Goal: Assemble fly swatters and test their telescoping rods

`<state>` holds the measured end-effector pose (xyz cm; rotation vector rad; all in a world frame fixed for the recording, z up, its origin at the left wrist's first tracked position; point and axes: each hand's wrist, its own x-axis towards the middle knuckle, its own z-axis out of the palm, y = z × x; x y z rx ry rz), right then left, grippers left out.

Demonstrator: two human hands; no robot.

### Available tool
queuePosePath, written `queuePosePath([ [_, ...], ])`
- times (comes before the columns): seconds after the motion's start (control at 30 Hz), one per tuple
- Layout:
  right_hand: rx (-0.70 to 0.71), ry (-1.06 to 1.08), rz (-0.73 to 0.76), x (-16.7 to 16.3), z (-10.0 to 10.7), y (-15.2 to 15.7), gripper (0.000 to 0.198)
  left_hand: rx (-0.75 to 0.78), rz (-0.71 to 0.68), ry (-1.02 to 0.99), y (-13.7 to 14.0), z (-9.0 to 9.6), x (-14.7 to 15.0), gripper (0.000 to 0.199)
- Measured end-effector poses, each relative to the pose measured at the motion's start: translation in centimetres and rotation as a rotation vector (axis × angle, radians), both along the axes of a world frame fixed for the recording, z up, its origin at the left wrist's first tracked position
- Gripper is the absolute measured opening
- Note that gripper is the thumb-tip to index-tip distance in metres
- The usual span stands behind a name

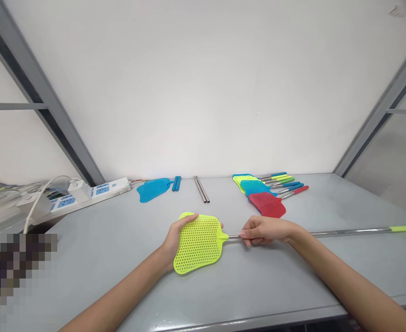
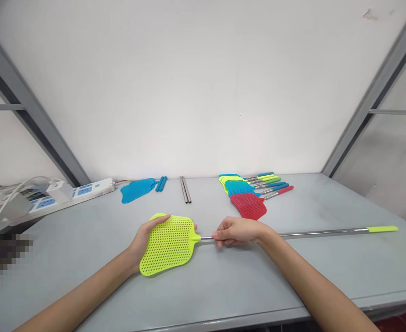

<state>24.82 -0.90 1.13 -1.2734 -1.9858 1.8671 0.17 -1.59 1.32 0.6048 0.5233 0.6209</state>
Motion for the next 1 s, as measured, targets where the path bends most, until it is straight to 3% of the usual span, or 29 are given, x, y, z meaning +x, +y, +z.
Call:
queuePosePath([
  [0.33, -0.036, 0.02, 0.014, -1.4, -0.4, -0.1, 0.039, 0.009, -0.016, 0.012, -0.5, -0.2, 0.6, 0.041],
  [0.7, 0.075, 0.004, 0.029, -1.6, -0.4, -0.5, 0.046, -0.038, -0.053, 0.028, 0.0, -0.3, 0.8, 0.043],
  [1.0, 0.13, 0.016, 0.015, -1.2, 0.6, -0.8, 0.045, -0.041, 0.068, 0.141, 0.5, -0.6, 0.8, 0.028],
])
